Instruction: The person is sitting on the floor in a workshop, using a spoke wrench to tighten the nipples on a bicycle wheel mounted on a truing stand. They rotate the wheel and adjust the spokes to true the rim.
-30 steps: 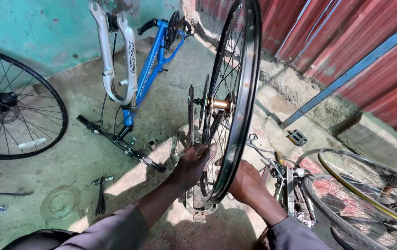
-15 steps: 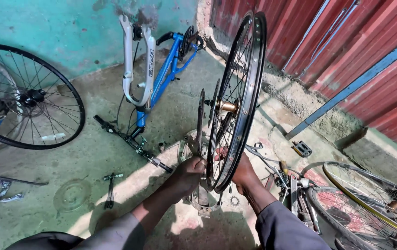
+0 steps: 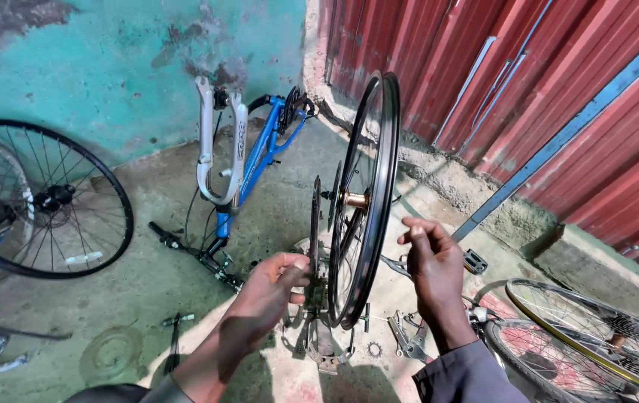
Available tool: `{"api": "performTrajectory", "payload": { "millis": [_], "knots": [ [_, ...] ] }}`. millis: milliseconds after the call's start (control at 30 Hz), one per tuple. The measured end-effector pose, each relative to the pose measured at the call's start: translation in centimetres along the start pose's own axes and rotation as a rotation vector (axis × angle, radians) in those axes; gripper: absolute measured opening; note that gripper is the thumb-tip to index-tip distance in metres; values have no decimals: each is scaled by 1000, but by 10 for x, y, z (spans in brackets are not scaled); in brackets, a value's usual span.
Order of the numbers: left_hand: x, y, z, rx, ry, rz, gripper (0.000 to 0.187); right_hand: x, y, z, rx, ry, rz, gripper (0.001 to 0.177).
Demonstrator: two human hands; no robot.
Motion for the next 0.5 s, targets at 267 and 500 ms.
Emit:
{"api": "performTrajectory", "payload": {
  "millis": [267, 500],
  "knots": [
    [-22, 30, 90, 148, -51, 101, 39, -11, -64, -7, 404, -56, -5, 19],
    [7, 49, 119, 93, 29, 188, 57, -13, -73, -3, 387, -2, -90, 17]
  ]
}}
Point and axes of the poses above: each hand's wrist, its own z-axis towards the middle knuckle, its own x-axis out of the palm, y = z × x, the point moved 1 cm from there along z, towards the middle knuckle, and after that the axes turned 3 degrees about -x, right-handed, at the moved point
